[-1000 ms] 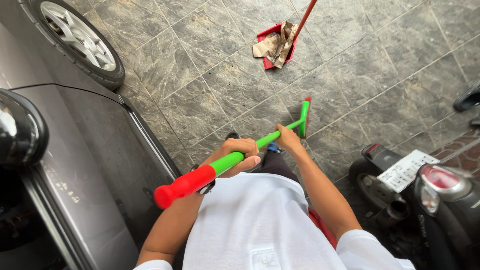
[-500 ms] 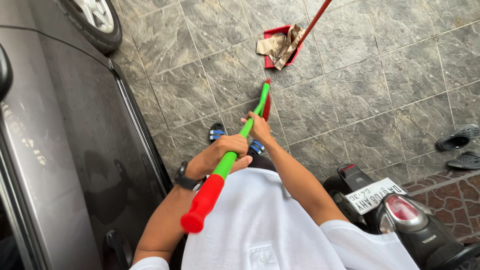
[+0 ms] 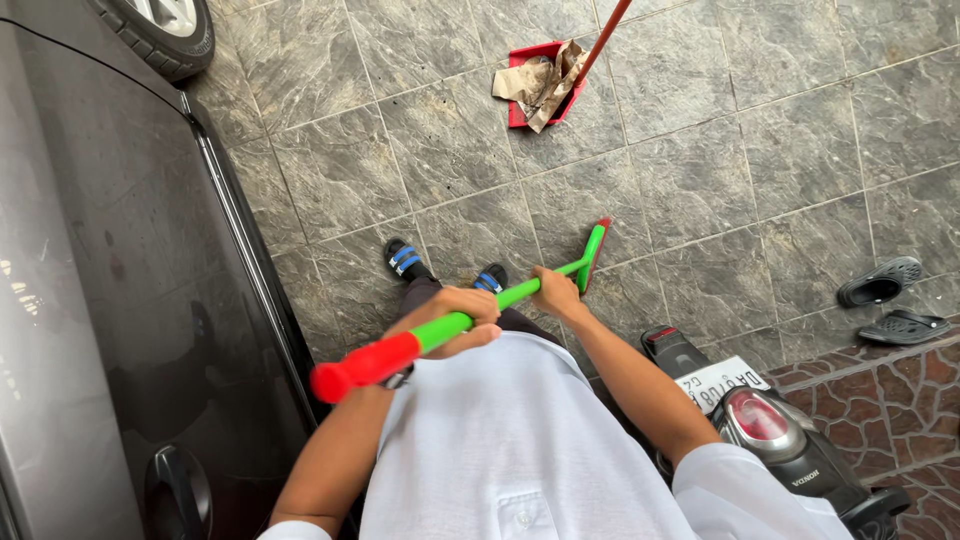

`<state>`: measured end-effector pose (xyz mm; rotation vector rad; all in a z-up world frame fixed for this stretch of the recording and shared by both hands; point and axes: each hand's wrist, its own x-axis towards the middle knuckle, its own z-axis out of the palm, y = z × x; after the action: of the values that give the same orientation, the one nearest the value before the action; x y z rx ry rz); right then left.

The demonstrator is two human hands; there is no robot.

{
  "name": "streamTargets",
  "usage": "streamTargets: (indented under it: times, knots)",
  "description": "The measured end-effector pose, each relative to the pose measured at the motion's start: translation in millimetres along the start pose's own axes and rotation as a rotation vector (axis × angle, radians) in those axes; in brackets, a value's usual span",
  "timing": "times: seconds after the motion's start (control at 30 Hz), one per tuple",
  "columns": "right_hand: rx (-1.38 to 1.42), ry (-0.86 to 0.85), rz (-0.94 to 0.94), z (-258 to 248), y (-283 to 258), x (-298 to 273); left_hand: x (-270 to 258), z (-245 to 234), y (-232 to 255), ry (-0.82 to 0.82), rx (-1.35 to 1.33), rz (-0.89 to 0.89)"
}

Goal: The person sweeps a tiled floor using a broom, pushing debris toward a dustpan and then moving around parked vehicles.

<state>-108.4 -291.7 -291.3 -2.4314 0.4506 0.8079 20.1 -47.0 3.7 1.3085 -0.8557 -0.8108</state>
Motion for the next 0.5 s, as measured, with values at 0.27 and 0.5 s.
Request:
streamTargets:
  times: [0.27, 0.5]
  knots:
    - [0.275, 0.118, -0.092, 1, -57, 45, 11, -20, 2, 0.063, 0.148, 0.087]
    - [0.088, -0.070, -0.159, -67, -114, 64, 12, -49, 46, 0.208, 0.206, 0.222]
